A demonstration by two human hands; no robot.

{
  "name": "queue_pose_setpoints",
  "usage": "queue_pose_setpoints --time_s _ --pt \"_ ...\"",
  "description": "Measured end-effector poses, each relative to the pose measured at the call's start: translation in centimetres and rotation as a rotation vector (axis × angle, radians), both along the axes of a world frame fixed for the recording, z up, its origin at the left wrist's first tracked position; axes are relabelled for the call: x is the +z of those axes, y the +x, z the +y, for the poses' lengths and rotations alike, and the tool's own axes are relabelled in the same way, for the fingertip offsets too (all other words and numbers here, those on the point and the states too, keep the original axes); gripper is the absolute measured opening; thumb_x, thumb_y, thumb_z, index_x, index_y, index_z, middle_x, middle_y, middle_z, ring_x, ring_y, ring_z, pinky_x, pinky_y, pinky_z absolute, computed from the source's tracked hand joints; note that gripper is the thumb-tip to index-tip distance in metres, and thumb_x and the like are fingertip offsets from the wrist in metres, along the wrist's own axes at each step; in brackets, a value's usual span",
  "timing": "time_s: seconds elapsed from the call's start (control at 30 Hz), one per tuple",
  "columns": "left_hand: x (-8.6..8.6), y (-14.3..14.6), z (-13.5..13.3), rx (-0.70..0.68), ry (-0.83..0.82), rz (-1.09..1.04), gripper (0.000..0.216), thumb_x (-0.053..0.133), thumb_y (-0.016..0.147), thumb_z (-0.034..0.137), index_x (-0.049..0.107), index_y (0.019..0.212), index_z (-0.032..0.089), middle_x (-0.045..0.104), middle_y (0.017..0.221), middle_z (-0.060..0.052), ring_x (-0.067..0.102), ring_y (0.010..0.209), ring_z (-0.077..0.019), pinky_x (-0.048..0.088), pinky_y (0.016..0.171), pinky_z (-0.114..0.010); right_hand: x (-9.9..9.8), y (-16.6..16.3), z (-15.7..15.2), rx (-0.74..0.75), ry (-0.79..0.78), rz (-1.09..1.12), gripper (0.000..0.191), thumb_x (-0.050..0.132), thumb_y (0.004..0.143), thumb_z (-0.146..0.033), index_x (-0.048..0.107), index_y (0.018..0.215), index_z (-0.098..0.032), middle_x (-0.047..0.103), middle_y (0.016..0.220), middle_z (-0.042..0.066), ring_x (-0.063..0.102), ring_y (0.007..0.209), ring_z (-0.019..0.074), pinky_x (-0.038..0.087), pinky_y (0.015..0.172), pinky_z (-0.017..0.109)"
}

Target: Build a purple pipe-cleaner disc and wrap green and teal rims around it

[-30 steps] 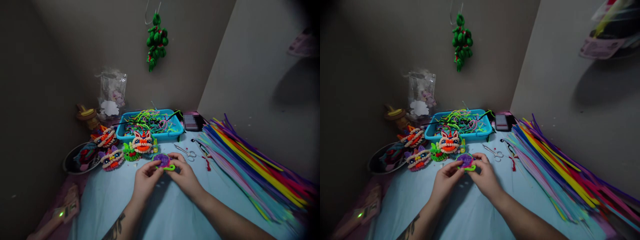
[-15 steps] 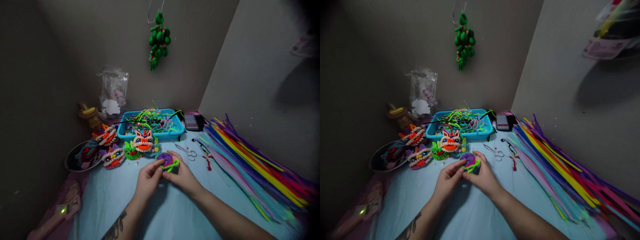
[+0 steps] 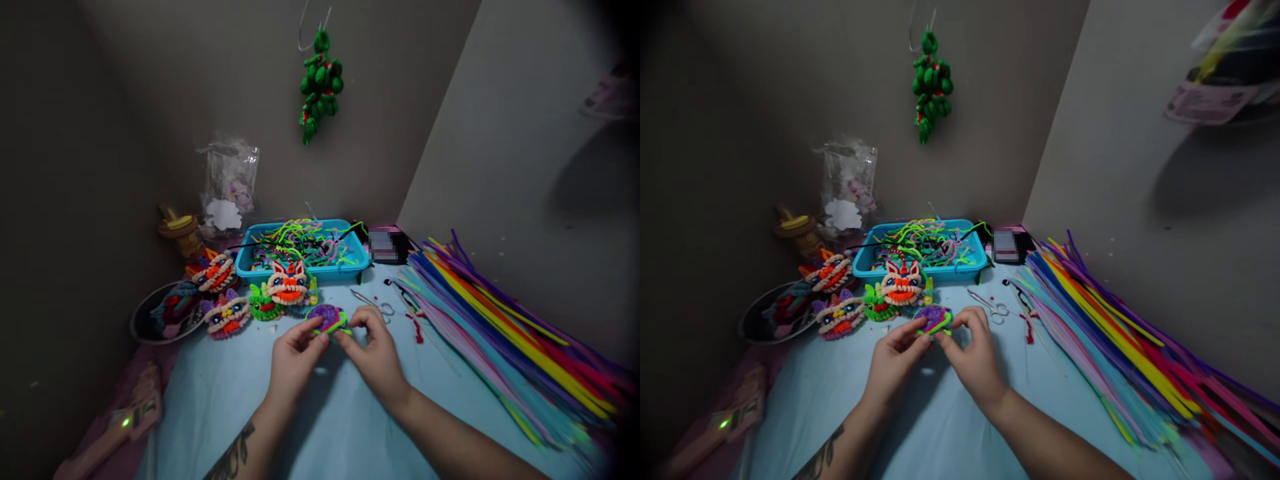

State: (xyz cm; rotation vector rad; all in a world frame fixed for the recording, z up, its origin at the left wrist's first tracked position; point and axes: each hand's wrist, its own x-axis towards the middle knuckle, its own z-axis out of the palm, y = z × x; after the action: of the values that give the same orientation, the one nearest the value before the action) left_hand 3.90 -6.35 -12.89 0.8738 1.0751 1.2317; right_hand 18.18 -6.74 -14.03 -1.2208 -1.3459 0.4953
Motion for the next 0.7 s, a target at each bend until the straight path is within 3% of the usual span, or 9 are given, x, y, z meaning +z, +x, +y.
queue_pose_setpoints --time_s 0.13,0.33,0.6,0.7 --pt "0.1 0.2 -0.1 0.038 0.035 0.062 0.033 0.08 0.059 0.025 0.075 0.09 0.014 0.075 0.073 -0.006 0.064 0.062 -0.0135 0.05 0.061 -0.023 1.1 -0.1 -0.4 0.078 0.11 -0.125 0.02 0.065 0.079 -0.018 0.05 0.066 -0.022 0.053 0.064 -0.002 0.051 0.068 0.0155 0.04 0.063 0.028" --pt "0.7 0.4 -0.3 0.096 0.066 0.141 0.026 0.077 0.061 0.024 0.075 0.085 0.015 0.075 0.07 -0.005 0.063 0.058 -0.0121 0.05 0.057 -0.021 1.1 -0.5 -1.1 0.252 0.173 -0.226 0.015 0.059 0.082 -0.011 0.052 0.074 -0.022 0.058 0.07 -0.002 0.054 0.072 0.0156 0.042 0.068 0.03" --pt "0.3 0.2 -0.2 0.093 0.081 0.162 0.026 0.076 0.063 0.024 0.074 0.087 0.015 0.075 0.073 -0.005 0.065 0.06 -0.0131 0.051 0.058 -0.022 1.0 0.0 -1.0 0.151 0.237 -0.358 0.017 0.06 0.084 -0.013 0.059 0.097 -0.024 0.056 0.082 0.002 0.052 0.081 0.0182 0.044 0.07 0.032" --pt "0.3 0.4 -0.2 0.067 0.081 0.155 0.024 0.076 0.063 0.023 0.074 0.085 0.014 0.076 0.073 -0.005 0.065 0.061 -0.0139 0.051 0.059 -0.023 0.9 0.0 -1.0 0.112 0.269 -0.404 0.015 0.058 0.085 -0.012 0.062 0.094 -0.024 0.051 0.081 0.002 0.05 0.079 0.0179 0.043 0.07 0.032"
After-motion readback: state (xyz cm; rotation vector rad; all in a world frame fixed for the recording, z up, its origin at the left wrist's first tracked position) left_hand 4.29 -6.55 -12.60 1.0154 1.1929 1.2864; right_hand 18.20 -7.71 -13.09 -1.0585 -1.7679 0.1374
